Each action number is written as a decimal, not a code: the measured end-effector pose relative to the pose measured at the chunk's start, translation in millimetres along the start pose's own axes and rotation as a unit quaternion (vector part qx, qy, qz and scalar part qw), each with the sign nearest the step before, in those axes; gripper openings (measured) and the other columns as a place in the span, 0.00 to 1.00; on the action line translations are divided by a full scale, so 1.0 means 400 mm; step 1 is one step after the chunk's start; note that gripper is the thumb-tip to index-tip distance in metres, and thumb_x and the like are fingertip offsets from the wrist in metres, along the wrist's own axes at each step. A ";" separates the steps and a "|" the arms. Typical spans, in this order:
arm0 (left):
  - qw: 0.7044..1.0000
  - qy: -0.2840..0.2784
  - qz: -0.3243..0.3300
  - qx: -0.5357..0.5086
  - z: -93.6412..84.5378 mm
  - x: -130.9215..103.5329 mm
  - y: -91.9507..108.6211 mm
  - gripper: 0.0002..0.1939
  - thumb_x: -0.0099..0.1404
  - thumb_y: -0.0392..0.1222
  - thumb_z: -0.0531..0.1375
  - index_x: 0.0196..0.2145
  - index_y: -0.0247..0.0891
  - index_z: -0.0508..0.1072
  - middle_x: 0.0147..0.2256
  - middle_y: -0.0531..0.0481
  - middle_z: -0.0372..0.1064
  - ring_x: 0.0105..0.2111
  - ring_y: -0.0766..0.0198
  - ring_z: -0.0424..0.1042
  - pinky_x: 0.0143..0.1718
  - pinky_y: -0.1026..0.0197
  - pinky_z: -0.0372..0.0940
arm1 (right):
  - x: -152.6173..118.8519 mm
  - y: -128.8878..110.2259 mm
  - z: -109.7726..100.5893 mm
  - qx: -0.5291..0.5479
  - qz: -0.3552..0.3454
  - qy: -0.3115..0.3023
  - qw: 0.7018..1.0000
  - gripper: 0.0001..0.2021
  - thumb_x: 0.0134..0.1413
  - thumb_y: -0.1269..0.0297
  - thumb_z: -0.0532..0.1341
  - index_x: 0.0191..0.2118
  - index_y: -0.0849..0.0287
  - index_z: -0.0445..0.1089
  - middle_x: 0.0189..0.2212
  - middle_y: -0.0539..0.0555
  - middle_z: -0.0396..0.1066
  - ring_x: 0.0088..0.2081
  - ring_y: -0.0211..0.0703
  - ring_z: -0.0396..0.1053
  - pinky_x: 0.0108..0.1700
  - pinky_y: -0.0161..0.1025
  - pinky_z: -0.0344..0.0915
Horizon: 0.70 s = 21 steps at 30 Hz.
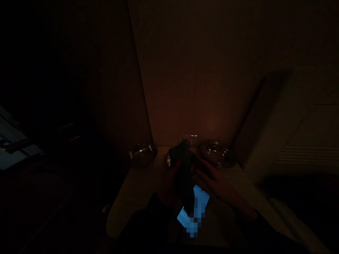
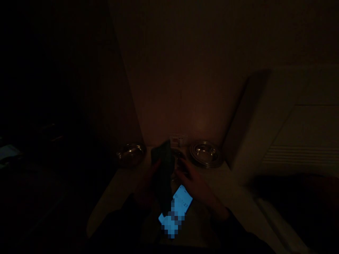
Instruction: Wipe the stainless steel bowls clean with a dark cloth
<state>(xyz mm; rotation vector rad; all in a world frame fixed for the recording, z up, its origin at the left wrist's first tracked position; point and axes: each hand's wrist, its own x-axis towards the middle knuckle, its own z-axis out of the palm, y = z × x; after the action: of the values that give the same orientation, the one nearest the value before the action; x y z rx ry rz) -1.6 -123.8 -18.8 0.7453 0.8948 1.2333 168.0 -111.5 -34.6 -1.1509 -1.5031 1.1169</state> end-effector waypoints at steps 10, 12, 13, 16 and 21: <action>0.999 -0.039 0.016 0.020 0.034 -0.007 0.041 0.39 0.51 0.40 0.70 0.58 0.38 0.61 0.43 0.43 0.76 0.38 0.58 0.76 0.39 0.59 0.70 | 0.004 -0.013 0.012 0.077 0.056 -0.025 0.995 0.28 0.41 0.52 0.69 0.50 0.55 0.71 0.44 0.55 0.77 0.47 0.53 0.74 0.52 0.50 0.69; 0.999 -0.019 0.023 0.034 0.020 -0.001 0.051 0.38 0.49 0.38 0.71 0.56 0.36 0.64 0.43 0.42 0.76 0.39 0.58 0.76 0.40 0.60 0.70 | 0.008 -0.014 -0.001 0.075 0.061 -0.011 0.995 0.21 0.41 0.52 0.69 0.43 0.56 0.75 0.41 0.55 0.78 0.45 0.53 0.74 0.50 0.48 0.69; 0.999 -0.012 0.026 0.036 0.009 0.004 0.054 0.36 0.49 0.38 0.71 0.55 0.35 0.66 0.43 0.42 0.76 0.39 0.58 0.76 0.40 0.60 0.70 | 0.008 -0.015 -0.006 0.078 0.064 -0.006 0.995 0.18 0.42 0.52 0.69 0.39 0.56 0.76 0.39 0.54 0.78 0.43 0.52 0.74 0.48 0.47 0.70; 0.999 -0.015 0.036 0.010 -0.024 0.019 0.051 0.29 0.51 0.42 0.70 0.51 0.34 0.71 0.45 0.42 0.76 0.42 0.56 0.76 0.42 0.58 0.70 | 0.003 -0.021 -0.017 0.105 0.081 0.009 0.991 0.15 0.44 0.49 0.67 0.34 0.55 0.75 0.33 0.53 0.78 0.36 0.50 0.75 0.39 0.44 0.72; 1.000 -0.019 0.011 -0.007 -0.036 0.031 -0.004 0.23 0.55 0.50 0.67 0.46 0.36 0.76 0.47 0.41 0.75 0.51 0.52 0.72 0.54 0.52 0.65 | -0.003 -0.033 -0.011 0.159 0.101 0.019 0.982 0.18 0.46 0.50 0.63 0.41 0.56 0.74 0.37 0.56 0.78 0.38 0.51 0.76 0.37 0.43 0.72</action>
<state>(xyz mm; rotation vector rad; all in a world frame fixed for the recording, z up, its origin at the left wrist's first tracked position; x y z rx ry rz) -12.4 -112.0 -28.9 0.7656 0.8480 1.2402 170.4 -114.4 -21.3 -1.1088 -1.1442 1.4064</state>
